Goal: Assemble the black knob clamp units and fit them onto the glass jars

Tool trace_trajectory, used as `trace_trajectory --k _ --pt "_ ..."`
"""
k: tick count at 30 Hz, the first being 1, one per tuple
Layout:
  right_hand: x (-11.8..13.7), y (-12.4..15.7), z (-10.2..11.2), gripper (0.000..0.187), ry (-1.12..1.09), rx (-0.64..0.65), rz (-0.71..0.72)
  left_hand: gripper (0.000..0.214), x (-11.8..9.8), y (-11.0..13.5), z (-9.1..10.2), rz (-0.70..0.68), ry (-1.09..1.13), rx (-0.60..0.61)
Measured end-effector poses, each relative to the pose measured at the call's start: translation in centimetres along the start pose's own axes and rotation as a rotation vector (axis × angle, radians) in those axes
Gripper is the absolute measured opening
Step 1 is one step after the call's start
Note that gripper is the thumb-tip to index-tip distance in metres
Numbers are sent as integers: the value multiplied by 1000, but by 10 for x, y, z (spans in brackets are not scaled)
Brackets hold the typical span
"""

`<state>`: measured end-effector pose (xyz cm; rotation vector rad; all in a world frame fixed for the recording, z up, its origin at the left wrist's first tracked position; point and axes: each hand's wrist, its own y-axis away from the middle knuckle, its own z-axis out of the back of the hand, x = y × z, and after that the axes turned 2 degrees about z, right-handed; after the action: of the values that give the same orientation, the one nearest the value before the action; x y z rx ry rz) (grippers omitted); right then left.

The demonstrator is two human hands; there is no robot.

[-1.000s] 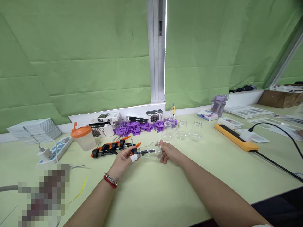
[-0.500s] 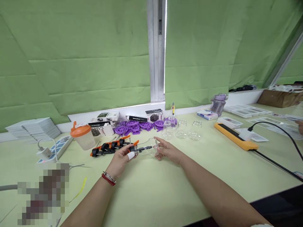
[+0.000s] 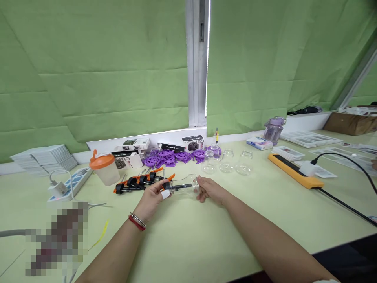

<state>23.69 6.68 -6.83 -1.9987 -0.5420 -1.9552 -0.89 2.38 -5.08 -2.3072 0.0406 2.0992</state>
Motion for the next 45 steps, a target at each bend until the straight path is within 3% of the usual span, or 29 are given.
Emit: trace_trajectory --k 5,11,18,23,29,36,45 --pt "9 7 -2 60 -42 -35 84 52 4 -3 3 8 7 0" --pt "13 14 5 78 28 50 118 51 3 -3 5 -12 15 13" --pt "7 6 2 60 28 47 114 52 3 -2 7 -23 22 36" --pt "9 7 0 68 29 -40 79 51 3 -1 6 -26 36 44" --pt "10 10 6 63 -30 82 156 51 -1 -2 7 -4 79 -2" --pt "11 11 6 75 -40 47 135 51 -2 1 5 -31 30 18" --pt "10 8 1 57 24 66 84 52 -1 0 5 -26 35 21"
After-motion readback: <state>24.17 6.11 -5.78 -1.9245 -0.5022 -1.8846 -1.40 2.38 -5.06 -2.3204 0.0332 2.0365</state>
